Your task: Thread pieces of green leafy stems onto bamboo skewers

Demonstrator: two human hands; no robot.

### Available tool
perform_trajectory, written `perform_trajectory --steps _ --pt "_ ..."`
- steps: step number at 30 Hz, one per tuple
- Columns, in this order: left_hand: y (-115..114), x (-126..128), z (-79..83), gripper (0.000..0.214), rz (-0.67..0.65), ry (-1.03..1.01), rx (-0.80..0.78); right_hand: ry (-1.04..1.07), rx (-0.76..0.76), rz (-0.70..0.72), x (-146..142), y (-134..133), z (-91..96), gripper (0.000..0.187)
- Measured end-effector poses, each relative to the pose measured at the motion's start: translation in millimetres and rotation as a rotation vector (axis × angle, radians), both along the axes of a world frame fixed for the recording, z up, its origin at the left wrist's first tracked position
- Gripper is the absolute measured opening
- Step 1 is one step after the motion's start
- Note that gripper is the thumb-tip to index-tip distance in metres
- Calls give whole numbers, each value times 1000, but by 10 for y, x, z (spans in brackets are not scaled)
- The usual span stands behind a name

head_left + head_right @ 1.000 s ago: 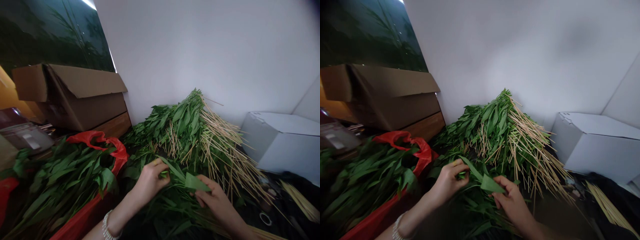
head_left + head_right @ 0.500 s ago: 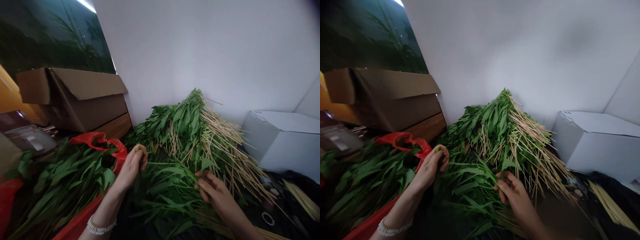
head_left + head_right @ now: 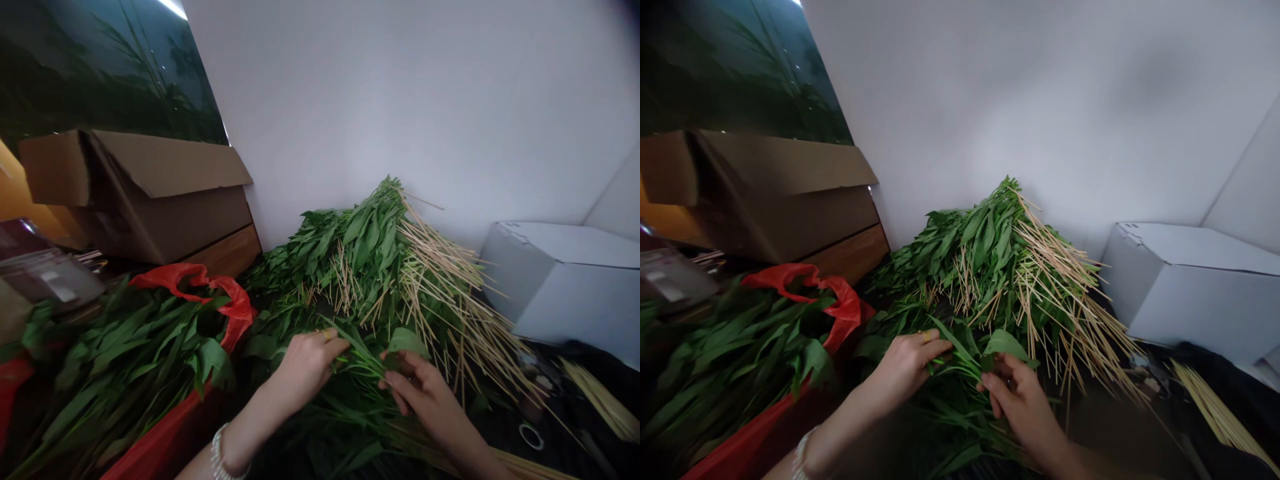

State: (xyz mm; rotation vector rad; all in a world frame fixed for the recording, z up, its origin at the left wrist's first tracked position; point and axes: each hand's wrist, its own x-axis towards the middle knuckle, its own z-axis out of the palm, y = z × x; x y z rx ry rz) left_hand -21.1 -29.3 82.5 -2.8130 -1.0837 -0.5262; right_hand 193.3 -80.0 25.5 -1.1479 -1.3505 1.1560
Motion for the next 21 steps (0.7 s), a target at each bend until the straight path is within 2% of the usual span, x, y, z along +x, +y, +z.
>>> perform_trajectory --steps 2,5,7,9,12,14,16,19,21 --pt "3 12 -27 12 -4 59 43 -111 129 -116 0 -5 -40 28" --pt "21 2 -41 6 34 118 87 -415 504 -334 16 -26 -48 20" --pt "31 -14 -50 4 61 139 104 -609 702 -384 18 -43 -24 14" --pt "31 -23 -70 7 65 136 110 -718 802 -391 -2 -56 4 10" --pt "17 -7 -120 10 63 42 71 -773 842 -371 -57 -61 25 11" --pt "22 -1 -142 11 74 -146 -31 -775 849 -344 -84 -59 23 12" --pt "56 -36 -128 11 108 -425 -190 -773 858 -339 -85 -52 16 12" --pt "152 -204 -26 12 264 -899 -427 -799 872 -376 -37 -36 8 12" --pt "204 -350 77 16 362 -1128 -521 -822 872 -406 2 -25 4 11"
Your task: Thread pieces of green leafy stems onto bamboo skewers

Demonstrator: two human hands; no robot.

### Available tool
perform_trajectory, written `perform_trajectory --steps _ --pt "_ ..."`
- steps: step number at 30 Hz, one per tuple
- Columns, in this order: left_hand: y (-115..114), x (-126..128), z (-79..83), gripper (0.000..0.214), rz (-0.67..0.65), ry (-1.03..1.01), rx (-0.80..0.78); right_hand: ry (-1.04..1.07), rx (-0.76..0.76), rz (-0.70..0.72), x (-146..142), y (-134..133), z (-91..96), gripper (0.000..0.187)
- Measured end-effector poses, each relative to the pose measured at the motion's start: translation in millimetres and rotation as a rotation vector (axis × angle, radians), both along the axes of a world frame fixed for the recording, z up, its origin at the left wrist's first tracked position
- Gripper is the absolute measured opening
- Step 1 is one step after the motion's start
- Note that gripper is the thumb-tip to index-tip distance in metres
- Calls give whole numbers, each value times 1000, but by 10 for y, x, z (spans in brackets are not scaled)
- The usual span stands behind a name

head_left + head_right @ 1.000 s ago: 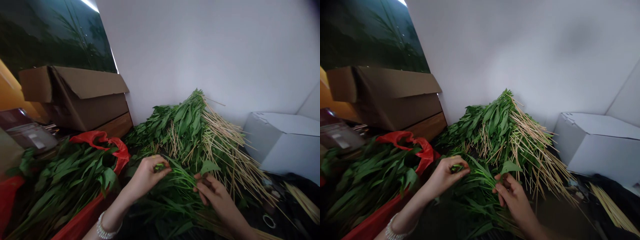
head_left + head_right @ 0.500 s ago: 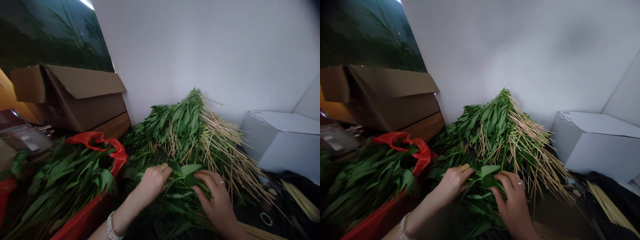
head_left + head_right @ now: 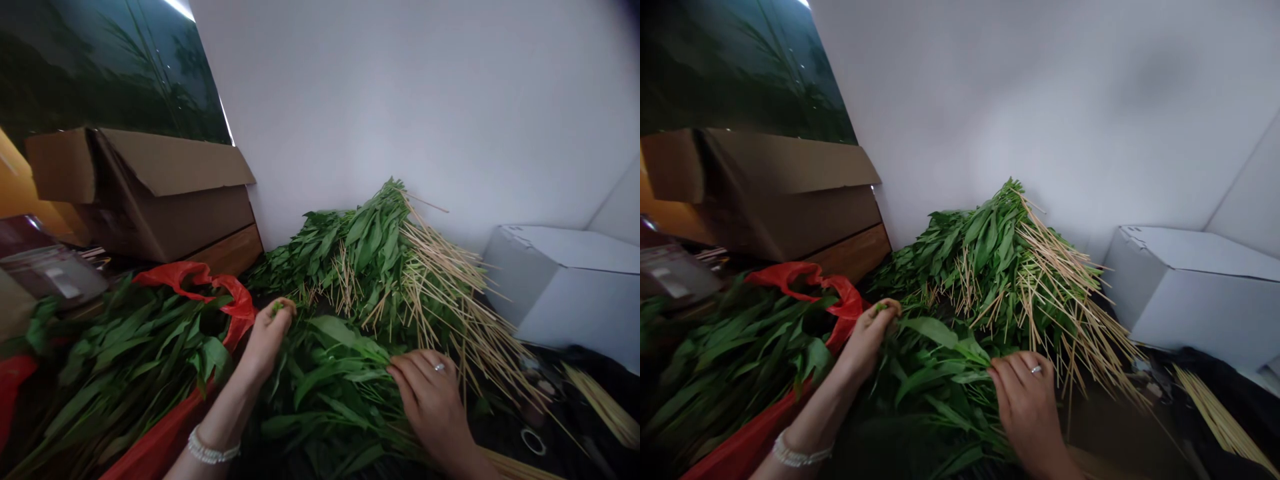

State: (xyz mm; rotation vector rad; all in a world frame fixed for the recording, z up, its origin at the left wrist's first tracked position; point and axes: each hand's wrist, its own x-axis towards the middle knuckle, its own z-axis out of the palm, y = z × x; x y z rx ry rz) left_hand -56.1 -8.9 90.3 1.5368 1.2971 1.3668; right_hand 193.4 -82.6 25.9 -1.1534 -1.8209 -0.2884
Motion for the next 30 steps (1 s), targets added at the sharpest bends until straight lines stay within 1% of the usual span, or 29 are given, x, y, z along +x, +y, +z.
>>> perform_trajectory --steps 1,3,5,7,10,13,16,18,21,24,28,30 --pt "12 -60 51 19 7 -64 -21 -8 3 -8 13 4 -2 11" --pt "8 -127 137 21 -65 -114 -21 -31 23 -12 24 4 -6 11" --pt "-22 -116 188 23 -170 -123 -18 -66 63 -12 21 -6 -9 13" --pt "-60 -53 203 23 -230 -62 -23 -110 103 -15 21 -20 -12 17" --pt "-112 62 173 18 -349 179 -9 -162 131 -11 46 -35 -31 21" --pt "-162 156 97 15 -483 421 67 -184 137 10 84 -33 -82 26" --pt "-218 231 11 19 -532 654 189 -201 151 36 84 -26 -133 32" --pt "-251 274 -34 19 -562 801 241 -162 188 39 54 -24 -137 32" --pt "-272 316 -79 16 -581 938 297 -92 217 40 -5 -22 -91 25" --pt "-253 321 -121 11 -563 982 345 -79 165 26 -31 -9 -24 17" --pt "-224 316 -203 10 -439 1055 368 -94 92 28 -47 5 2 14" --pt "-216 340 -253 9 -365 987 356 -78 57 51 -74 1 -19 13"
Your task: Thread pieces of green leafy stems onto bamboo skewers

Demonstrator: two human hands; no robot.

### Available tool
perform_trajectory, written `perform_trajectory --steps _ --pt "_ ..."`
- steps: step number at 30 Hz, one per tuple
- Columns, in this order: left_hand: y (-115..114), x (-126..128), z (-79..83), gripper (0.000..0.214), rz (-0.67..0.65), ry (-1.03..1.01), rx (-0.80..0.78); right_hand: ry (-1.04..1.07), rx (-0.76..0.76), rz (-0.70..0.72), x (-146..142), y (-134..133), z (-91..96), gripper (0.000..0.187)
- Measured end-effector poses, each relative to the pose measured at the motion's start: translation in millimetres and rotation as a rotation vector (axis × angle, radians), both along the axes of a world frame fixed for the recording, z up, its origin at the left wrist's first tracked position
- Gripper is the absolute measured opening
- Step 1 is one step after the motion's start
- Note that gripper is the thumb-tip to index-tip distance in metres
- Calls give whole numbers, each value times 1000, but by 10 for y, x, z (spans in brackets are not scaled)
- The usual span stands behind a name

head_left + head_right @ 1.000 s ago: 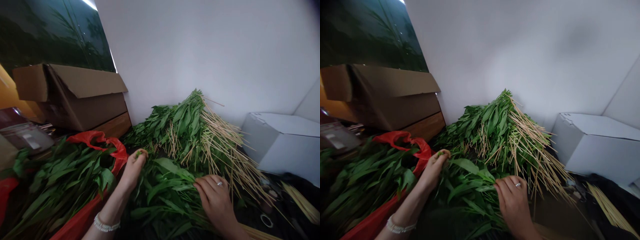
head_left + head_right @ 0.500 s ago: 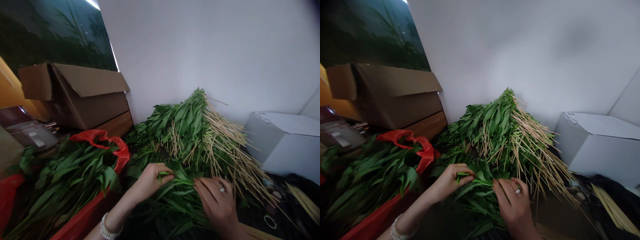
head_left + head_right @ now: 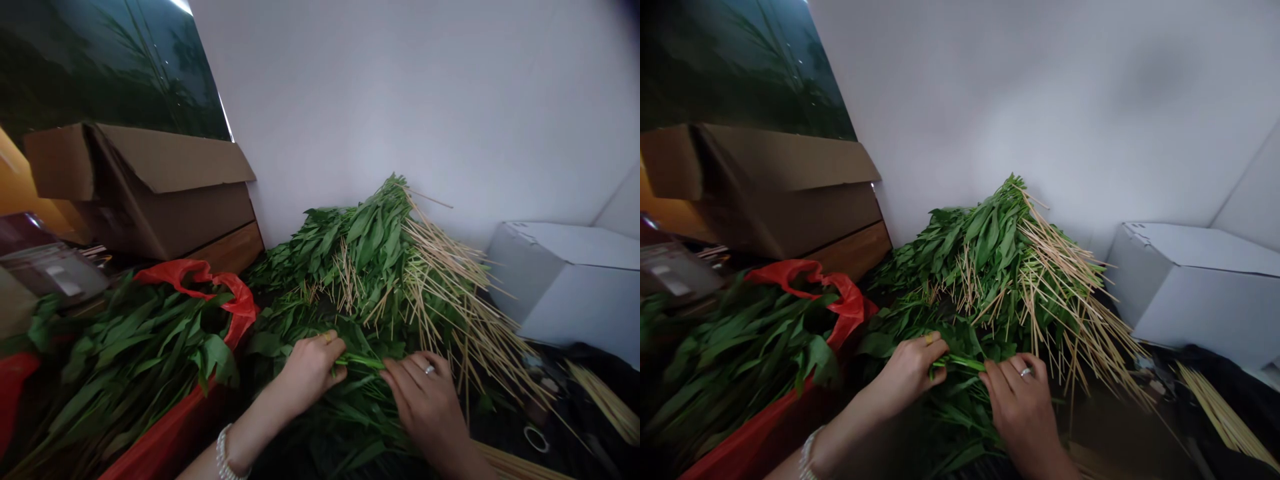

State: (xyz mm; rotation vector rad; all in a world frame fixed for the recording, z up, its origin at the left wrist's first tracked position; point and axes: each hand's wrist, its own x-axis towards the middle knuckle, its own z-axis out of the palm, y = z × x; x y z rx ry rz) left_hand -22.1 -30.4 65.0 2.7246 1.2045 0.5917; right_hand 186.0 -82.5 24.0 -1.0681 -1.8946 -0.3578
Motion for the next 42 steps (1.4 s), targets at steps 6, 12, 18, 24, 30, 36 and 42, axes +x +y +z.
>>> perform_trajectory --steps 6,12,18,24,30,36,42 --pt "189 -39 -30 10 184 -651 -262 166 -246 66 11 -2 -117 18" --pt "431 -508 257 20 376 -951 -299 295 -465 2 144 37 -137 33" --pt "245 -570 569 22 233 -1046 -278 281 -513 -23 82 23 -130 36" --pt "-165 -226 676 10 -2 -356 44 158 -347 -13 24 -1 -145 27" --pt "-134 66 314 20 -139 246 212 134 -239 37 -28 -37 -87 22" --pt "0 57 166 12 -187 348 244 96 -219 56 -28 -56 -51 22" --pt "-21 85 67 8 -78 139 151 101 -232 71 -52 -77 22 17"
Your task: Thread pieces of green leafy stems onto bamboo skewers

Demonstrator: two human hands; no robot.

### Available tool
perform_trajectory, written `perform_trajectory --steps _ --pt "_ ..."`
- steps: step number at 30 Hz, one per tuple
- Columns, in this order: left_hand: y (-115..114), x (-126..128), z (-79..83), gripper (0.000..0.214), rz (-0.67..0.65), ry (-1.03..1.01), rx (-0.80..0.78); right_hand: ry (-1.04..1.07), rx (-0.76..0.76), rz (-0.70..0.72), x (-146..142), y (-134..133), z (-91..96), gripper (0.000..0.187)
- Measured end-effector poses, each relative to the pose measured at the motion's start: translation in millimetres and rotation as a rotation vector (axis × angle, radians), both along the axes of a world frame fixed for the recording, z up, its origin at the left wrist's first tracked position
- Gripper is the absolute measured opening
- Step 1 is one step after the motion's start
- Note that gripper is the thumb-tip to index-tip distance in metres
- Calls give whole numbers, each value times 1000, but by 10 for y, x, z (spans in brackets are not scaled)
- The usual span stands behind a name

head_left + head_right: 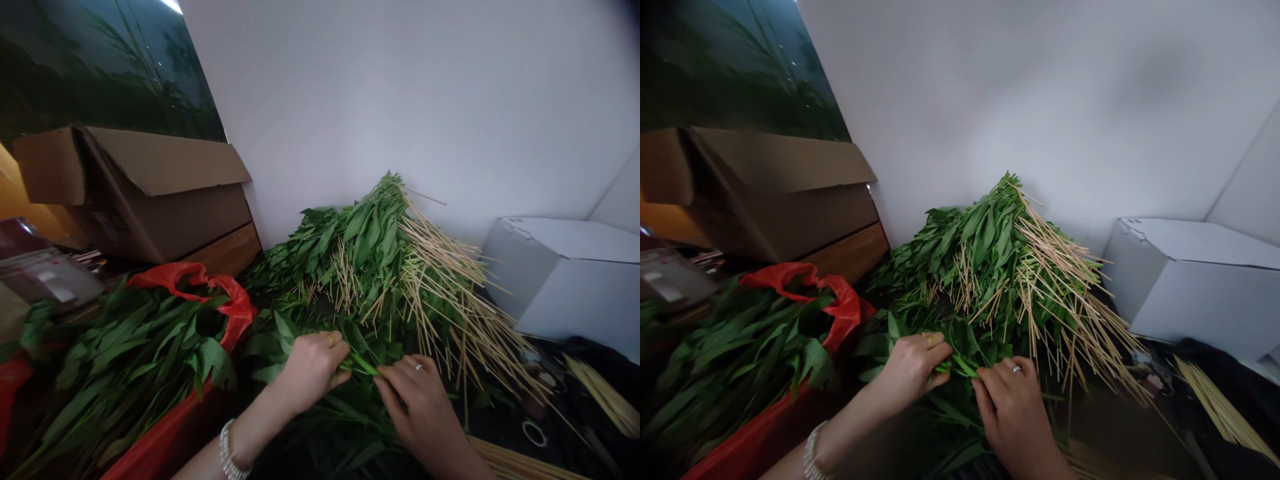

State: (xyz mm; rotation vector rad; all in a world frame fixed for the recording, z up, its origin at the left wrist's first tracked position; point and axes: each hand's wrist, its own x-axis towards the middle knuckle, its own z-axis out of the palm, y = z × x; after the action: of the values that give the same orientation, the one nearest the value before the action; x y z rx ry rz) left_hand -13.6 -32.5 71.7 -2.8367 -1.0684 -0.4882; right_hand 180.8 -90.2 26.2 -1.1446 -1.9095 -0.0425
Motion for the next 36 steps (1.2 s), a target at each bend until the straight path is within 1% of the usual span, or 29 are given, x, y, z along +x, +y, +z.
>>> perform_trajectory --steps 3,5,6,7,8,9,10,12,13,15,16,18,20,22,25,28,32,36 --pt "23 50 -53 10 102 -361 -202 32 -40 46 3 -6 20 20" --pt "98 14 -17 14 192 -618 -324 41 -53 52 33 -3 15 20" --pt "153 -36 28 15 256 -737 -353 43 -57 48 55 1 8 19" --pt "214 -104 89 18 324 -839 -363 43 -64 43 78 7 -1 18" --pt "273 -183 161 21 388 -919 -332 42 -70 40 99 13 -10 16" --pt "324 -263 239 23 412 -943 -289 41 -75 38 116 19 -18 15" --pt "361 -333 314 25 400 -936 -234 37 -73 36 126 25 -25 13" --pt "379 -414 437 28 319 -888 -148 23 -45 23 125 31 -30 13" --pt "358 -417 475 28 278 -863 -141 8 -25 12 117 32 -29 13" --pt "270 -354 496 29 223 -790 -190 -40 18 -17 96 32 -22 13" --pt "212 -298 481 27 191 -716 -228 -71 36 -31 86 33 -17 14" --pt "99 -171 411 21 79 -487 -277 -132 73 -55 74 36 -10 15" --pt "21 -62 312 19 -54 -224 -252 -180 117 -75 70 40 -8 17" --pt "-9 2 214 22 -120 -8 -188 -215 145 -90 69 41 -10 18" --pt "1 22 124 22 -121 184 -81 -235 159 -96 64 36 -14 18" --pt "10 13 121 21 -132 280 -26 -237 165 -93 52 27 -13 18" --pt "-14 44 143 23 -139 349 20 -255 149 -85 23 19 -15 17" --pt "-33 82 92 28 -168 330 36 -274 119 -61 -3 17 -25 20"
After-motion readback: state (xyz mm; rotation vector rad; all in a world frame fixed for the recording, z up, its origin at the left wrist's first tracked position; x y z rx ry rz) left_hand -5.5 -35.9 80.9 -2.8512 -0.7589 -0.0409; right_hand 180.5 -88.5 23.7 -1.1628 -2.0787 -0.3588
